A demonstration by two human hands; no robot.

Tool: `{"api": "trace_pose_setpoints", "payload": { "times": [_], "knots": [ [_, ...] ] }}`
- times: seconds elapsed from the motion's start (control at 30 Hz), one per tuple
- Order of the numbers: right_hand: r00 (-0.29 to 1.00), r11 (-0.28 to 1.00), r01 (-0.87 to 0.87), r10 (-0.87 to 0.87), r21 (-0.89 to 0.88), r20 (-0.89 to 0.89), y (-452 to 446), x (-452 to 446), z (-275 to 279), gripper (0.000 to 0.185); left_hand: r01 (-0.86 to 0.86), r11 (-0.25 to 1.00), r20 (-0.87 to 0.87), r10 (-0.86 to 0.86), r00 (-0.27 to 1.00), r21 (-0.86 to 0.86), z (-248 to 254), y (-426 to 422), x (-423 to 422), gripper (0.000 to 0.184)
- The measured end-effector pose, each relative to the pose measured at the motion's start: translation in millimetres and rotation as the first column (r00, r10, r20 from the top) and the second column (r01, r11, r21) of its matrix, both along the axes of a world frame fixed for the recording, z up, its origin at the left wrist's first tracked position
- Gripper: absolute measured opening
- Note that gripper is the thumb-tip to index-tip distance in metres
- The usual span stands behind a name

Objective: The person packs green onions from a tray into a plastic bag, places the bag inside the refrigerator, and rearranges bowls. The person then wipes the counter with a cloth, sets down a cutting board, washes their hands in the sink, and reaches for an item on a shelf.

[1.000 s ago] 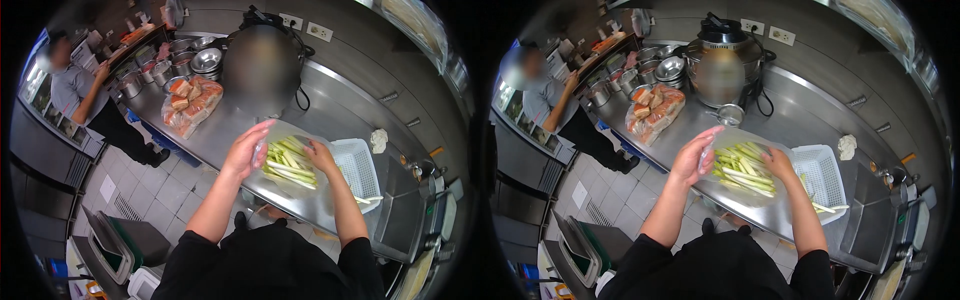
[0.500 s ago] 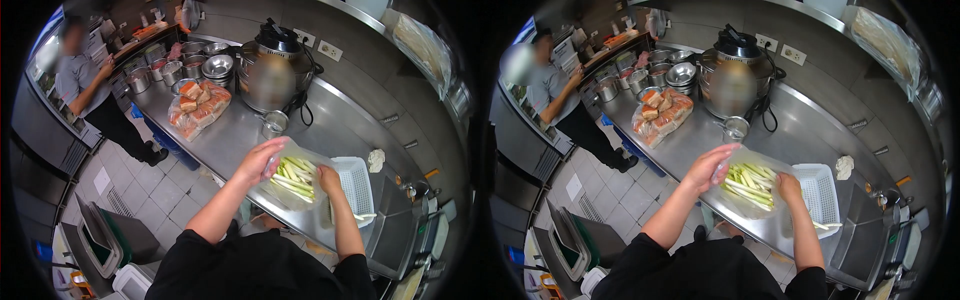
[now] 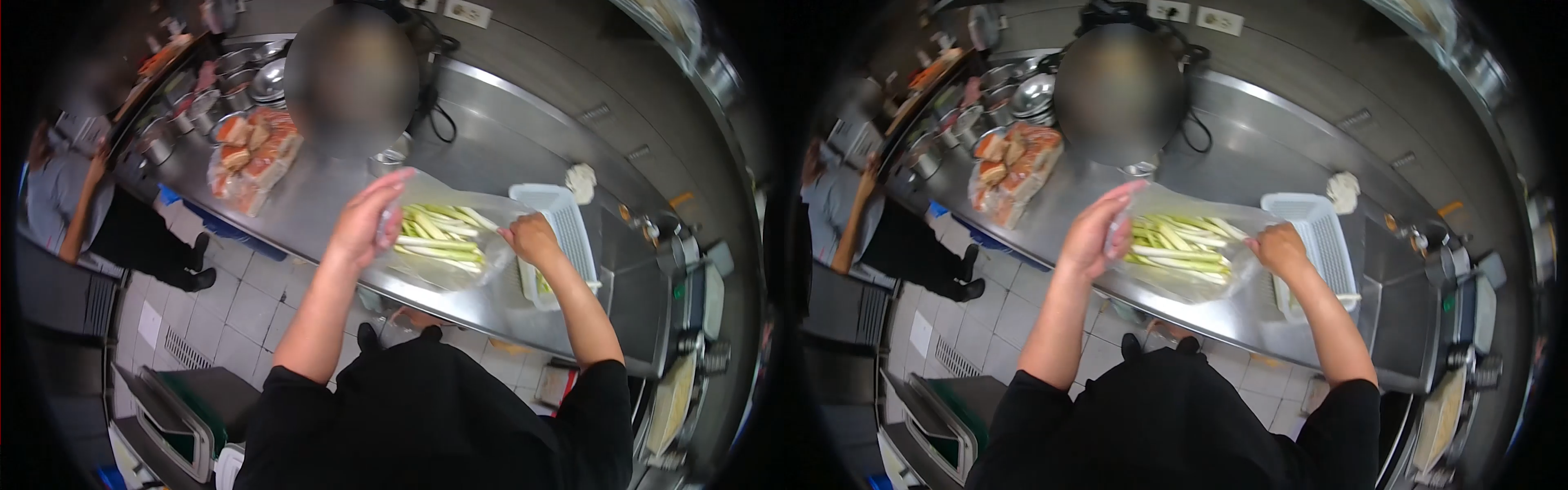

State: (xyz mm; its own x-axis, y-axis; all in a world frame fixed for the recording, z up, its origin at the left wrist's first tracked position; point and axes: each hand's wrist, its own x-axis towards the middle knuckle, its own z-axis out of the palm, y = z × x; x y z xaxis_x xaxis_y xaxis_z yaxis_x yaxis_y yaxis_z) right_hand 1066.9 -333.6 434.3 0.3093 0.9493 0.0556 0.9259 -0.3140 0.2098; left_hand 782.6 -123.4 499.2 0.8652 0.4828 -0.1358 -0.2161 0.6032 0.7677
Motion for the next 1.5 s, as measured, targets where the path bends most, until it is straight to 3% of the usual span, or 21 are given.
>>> {"api": "trace_pose_setpoints", "payload": {
  "times": [0.17,0.2,0.27,0.3,0.37,0.4,0.47,0.5,0.57,0.6,0.63,0.7,0.77,0.87,0.97,1.0,1.07,1.17,1.43,1.5],
  "knots": [
    [0.987,0.94,-0.158,0.148,-0.301,-0.057,-16,-5,26,0.038,0.0,1.0,-0.056,0.001,0.998,0.018,5,-8,11,0.043],
    [0.989,0.941,-0.148,0.136,-0.303,-0.059,-18,1,24,0.038,-0.008,1.0,-0.057,0.009,0.998,0.017,4,-9,12,0.043],
    [0.929,0.964,-0.198,0.128,-0.176,-0.347,-24,16,20,0.03,-0.01,1.0,-0.029,0.01,1.0,0.01,4,-10,13,0.043],
    [0.931,0.967,-0.183,0.113,-0.178,-0.346,-29,23,22,0.03,-0.023,1.0,-0.001,0.023,1.0,0.003,3,-11,13,0.043],
    [0.593,0.945,0.091,0.202,0.314,-0.78,-44,37,27,0.018,-0.04,0.999,0.029,0.04,0.999,0.011,8,-9,8,0.044],
    [0.601,0.945,0.117,0.178,0.306,-0.779,-49,38,37,0.018,-0.067,0.998,0.059,0.066,0.996,0.016,11,-9,7,0.045],
    [0.249,0.65,0.513,0.512,0.561,-0.822,-57,39,60,0.007,-0.054,0.999,0.093,0.053,0.994,0.007,17,-8,4,0.046],
    [0.265,0.64,0.527,0.502,0.559,-0.823,-69,50,61,0.007,-0.081,0.997,0.122,0.079,0.989,0.01,19,-8,4,0.046],
    [0.249,0.741,0.557,0.283,0.376,-0.926,-91,73,54,0.008,-0.067,0.998,0.129,0.065,0.989,0.008,19,-9,6,0.047],
    [0.347,0.853,0.487,0.005,0.185,-0.938,-98,77,44,0.015,-0.077,0.997,0.133,0.075,0.988,0.01,20,-9,5,0.047],
    [0.455,0.899,0.437,-0.256,-0.037,-0.853,-104,79,30,0.022,-0.064,0.998,0.148,0.063,0.987,0.0,18,-8,5,0.046],
    [0.757,0.913,0.334,-0.407,-0.233,-0.511,-109,76,-23,0.036,-0.069,0.998,0.141,0.068,0.988,0.004,17,-9,6,0.046],
    [0.761,0.832,0.437,-0.545,-0.343,-0.353,-104,79,-77,0.043,-0.067,0.998,0.137,0.064,0.988,0.011,17,-11,8,0.046],
    [0.679,0.814,0.497,-0.58,-0.301,-0.449,-91,73,-82,0.043,-0.043,0.999,0.131,0.04,0.991,0.02,19,-12,11,0.046],
    [0.733,0.854,0.423,-0.52,-0.305,-0.44,-87,98,-119,0.041,-0.092,0.995,0.114,0.087,0.99,0.035,19,-14,13,0.045],
    [0.732,0.854,0.431,-0.52,-0.293,-0.44,-87,102,-112,0.041,-0.085,0.995,0.122,0.079,0.989,0.044,20,-15,13,0.045],
    [0.6,0.866,0.404,-0.494,-0.295,-0.629,-92,102,-93,0.036,-0.107,0.993,0.122,0.101,0.987,0.044,21,-18,13,0.045],
    [0.596,0.854,0.498,-0.464,-0.152,-0.656,-96,112,-72,0.033,-0.114,0.993,0.12,0.109,0.987,0.035,18,-18,14,0.045],
    [0.659,0.855,0.499,-0.48,-0.141,-0.579,-104,114,-33,0.036,-0.164,0.984,0.079,0.158,0.984,0.074,18,-31,22,0.045],
    [0.695,0.906,0.41,-0.238,0.102,-0.678,-110,107,-35,0.044,-0.167,0.983,0.081,0.161,0.984,0.076,17,-33,23,0.045]
  ]
}}
